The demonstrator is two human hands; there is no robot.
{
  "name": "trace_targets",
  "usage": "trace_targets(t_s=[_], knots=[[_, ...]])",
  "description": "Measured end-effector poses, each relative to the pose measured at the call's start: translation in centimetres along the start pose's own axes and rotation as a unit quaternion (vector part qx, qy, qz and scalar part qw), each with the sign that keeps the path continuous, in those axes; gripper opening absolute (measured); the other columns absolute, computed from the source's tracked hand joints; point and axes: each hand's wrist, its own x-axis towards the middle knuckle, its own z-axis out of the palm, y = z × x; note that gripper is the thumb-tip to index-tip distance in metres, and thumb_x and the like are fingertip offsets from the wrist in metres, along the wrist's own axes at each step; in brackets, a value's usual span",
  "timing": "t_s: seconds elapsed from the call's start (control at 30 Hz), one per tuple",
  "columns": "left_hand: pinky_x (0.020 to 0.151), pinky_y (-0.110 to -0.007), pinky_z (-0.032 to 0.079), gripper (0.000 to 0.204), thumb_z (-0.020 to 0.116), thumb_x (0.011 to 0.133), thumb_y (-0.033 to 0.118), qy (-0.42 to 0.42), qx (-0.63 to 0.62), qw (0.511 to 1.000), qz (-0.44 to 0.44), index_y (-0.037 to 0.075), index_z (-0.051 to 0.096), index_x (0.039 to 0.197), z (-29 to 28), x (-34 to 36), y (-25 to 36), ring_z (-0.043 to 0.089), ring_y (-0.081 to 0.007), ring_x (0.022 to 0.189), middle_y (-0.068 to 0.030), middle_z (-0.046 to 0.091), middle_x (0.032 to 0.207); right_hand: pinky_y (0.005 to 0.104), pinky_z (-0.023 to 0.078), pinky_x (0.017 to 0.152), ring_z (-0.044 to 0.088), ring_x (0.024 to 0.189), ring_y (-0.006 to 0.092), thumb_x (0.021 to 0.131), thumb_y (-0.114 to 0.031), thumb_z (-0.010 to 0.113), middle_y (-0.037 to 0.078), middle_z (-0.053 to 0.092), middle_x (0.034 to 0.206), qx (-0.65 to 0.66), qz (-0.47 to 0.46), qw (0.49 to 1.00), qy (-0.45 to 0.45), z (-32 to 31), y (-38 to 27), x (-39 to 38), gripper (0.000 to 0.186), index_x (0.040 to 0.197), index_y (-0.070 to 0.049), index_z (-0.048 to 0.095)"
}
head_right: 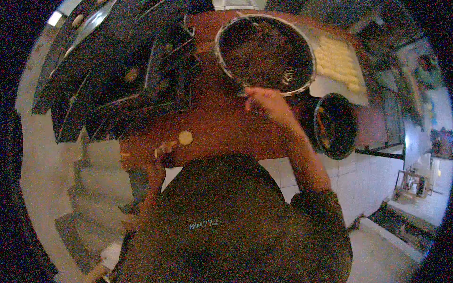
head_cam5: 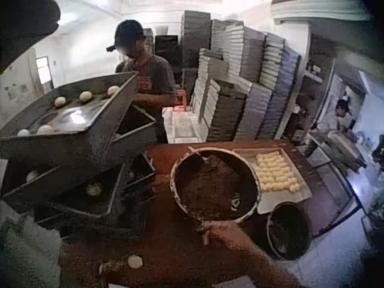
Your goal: The person takes pieces of dough, fills them with chocolate paste from a bowl, rolls the dough into balls, and places them onto metal baking trays, occasionally using a brush to apply a liquid to the trays.
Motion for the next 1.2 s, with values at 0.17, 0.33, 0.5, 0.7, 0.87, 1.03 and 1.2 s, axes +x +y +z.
trace_targets(t_s=[0.17, 0.33, 0.5, 0.7, 0.87, 1.03, 1.2], knots=[[0.11, -0.046, 0.047, 0.042, 0.057, 0.104, 0.032, -0.098, -0.458, 0.867, -0.169, 0.001, 0.054, 0.132, 13.3, -1.0, 14.4, 0.06, -0.0274, 0.123, -0.0112, 0.065, 0.128, 0.0286, 0.047, 0.056, 0.058, 0.063, 0.0171, 0.088, -0.01, 0.067, 0.006, 0.068, 0.081, -0.232, -0.29, 0.927, 0.047, 12.7, -0.2, -2.2, 0.042, 0.13, -0.007, 0.067], [0.114, -0.05, 0.043, 0.04, 0.056, 0.103, 0.031, -0.154, -0.483, 0.849, -0.146, 0.001, 0.055, 0.129, 13.3, -1.8, 20.5, 0.057, -0.0287, 0.128, -0.0113, 0.063, 0.132, 0.0411, 0.054, 0.062, 0.065, 0.07, 0.0321, 0.079, -0.01, 0.072, 0.014, 0.068, 0.085, -0.451, -0.403, 0.791, 0.093, 14.3, 0.2, -3.4, 0.047, 0.125, -0.011, 0.07], [0.12, -0.053, 0.034, 0.049, 0.046, 0.107, 0.035, -0.035, -0.488, 0.871, -0.056, -0.002, 0.047, 0.137, 8.9, -0.1, 15.7, 0.05, -0.0342, 0.136, -0.0169, 0.057, 0.14, 0.0494, 0.055, 0.068, 0.069, 0.076, 0.0388, 0.081, -0.027, 0.073, 0.018, 0.07, 0.082, -0.688, -0.151, 0.709, 0.016, 4.9, -2.9, -2.7, 0.026, 0.104, -0.016, 0.076], [0.12, -0.054, 0.034, 0.063, 0.051, 0.101, 0.039, -0.202, -0.595, 0.77, -0.112, -0.005, 0.043, 0.146, 10.0, -2.3, 18.1, 0.044, -0.0388, 0.14, -0.0249, 0.044, 0.152, 0.0442, 0.057, 0.08, 0.07, 0.096, 0.0371, 0.086, -0.028, 0.07, 0.014, 0.073, 0.1, -0.749, -0.226, 0.591, 0.196, -1.3, -4.1, 7.7, 0.019, 0.093, -0.011, 0.075], [0.11, -0.046, 0.049, 0.048, 0.054, 0.101, 0.024, -0.117, -0.548, 0.822, -0.104, -0.007, 0.051, 0.137, 10.6, -1.6, 18.0, 0.055, -0.0338, 0.131, -0.0234, 0.055, 0.143, 0.0472, 0.051, 0.095, 0.06, 0.117, 0.0323, 0.079, -0.012, 0.08, 0.01, 0.068, 0.119, -0.423, -0.504, 0.733, 0.172, 5.7, -4.2, 2.6, 0.018, 0.096, -0.011, 0.076], [0.102, -0.036, 0.055, 0.037, 0.06, 0.096, 0.005, -0.037, -0.428, 0.89, -0.152, -0.002, 0.057, 0.133, 11.8, -2.6, 18.9, 0.062, -0.0262, 0.123, -0.0187, 0.061, 0.135, 0.0447, 0.054, 0.087, 0.064, 0.106, 0.0346, 0.076, -0.018, 0.079, 0.009, 0.069, 0.114, -0.351, -0.619, 0.7, -0.06, 13.8, -4.8, 0.6, 0.028, 0.103, -0.012, 0.073], [0.1, -0.033, 0.053, 0.038, 0.058, 0.097, 0.003, -0.074, -0.193, 0.977, -0.047, 0.002, 0.061, 0.134, 13.3, -4.6, 19.4, 0.063, -0.0223, 0.12, -0.0176, 0.062, 0.136, 0.0405, 0.056, 0.087, 0.065, 0.108, 0.0284, 0.081, -0.013, 0.081, 0.012, 0.068, 0.116, -0.254, -0.402, 0.873, -0.107, 14.2, -4.0, 0.4, 0.018, 0.096, -0.006, 0.073]])
